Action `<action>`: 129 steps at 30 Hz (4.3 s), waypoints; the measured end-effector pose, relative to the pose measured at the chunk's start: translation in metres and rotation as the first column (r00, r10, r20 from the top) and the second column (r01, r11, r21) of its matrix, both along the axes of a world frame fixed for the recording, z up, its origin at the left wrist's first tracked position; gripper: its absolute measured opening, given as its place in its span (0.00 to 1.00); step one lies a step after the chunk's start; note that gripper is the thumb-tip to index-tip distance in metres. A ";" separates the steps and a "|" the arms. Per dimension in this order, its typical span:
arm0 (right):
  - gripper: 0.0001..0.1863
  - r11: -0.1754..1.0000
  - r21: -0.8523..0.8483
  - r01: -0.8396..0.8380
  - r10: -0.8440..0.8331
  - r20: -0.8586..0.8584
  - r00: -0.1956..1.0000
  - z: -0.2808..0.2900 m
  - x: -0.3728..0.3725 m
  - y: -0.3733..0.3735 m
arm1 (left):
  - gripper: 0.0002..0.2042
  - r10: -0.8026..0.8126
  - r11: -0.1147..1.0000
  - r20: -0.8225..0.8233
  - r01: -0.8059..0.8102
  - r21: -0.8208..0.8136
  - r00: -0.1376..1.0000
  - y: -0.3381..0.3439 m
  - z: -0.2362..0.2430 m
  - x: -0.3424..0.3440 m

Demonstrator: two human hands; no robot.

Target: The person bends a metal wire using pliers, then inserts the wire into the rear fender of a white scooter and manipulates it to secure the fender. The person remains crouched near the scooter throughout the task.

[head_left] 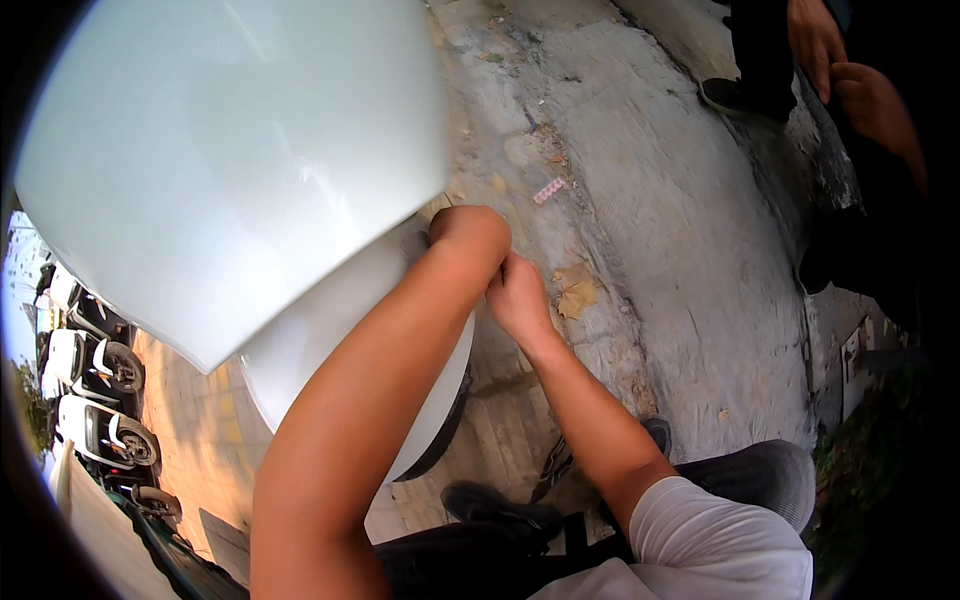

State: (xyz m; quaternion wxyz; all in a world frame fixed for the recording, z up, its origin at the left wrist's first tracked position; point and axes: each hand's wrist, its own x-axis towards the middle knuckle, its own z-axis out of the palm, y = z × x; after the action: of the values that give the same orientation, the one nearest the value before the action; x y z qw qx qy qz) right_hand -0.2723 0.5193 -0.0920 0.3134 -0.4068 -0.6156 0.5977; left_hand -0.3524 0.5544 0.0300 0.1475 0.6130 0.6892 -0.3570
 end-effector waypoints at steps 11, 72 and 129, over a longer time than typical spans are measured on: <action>0.13 0.437 -0.746 -0.503 -0.039 -0.574 0.818 0.000 0.015 0.027 | 0.09 -0.018 0.998 0.082 0.014 0.059 0.996 -0.002 0.002 0.004; 0.15 0.984 -0.097 -0.151 0.136 -0.144 0.980 -0.014 0.027 0.008 | 0.34 -0.091 -0.039 0.899 -0.904 0.426 0.427 -0.049 -0.050 0.063; 0.08 0.524 -0.709 -0.472 -0.073 -0.589 0.805 0.007 0.064 0.018 | 0.35 -0.312 -0.046 0.950 -0.998 -0.044 -0.027 -0.025 -0.077 0.026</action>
State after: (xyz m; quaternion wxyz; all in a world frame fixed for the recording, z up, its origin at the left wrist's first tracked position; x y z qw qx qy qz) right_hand -0.2086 0.5370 -0.0850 0.1711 -0.2366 -0.1835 0.9387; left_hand -0.3269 0.5298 -0.0471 0.2522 0.2272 0.6604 0.6697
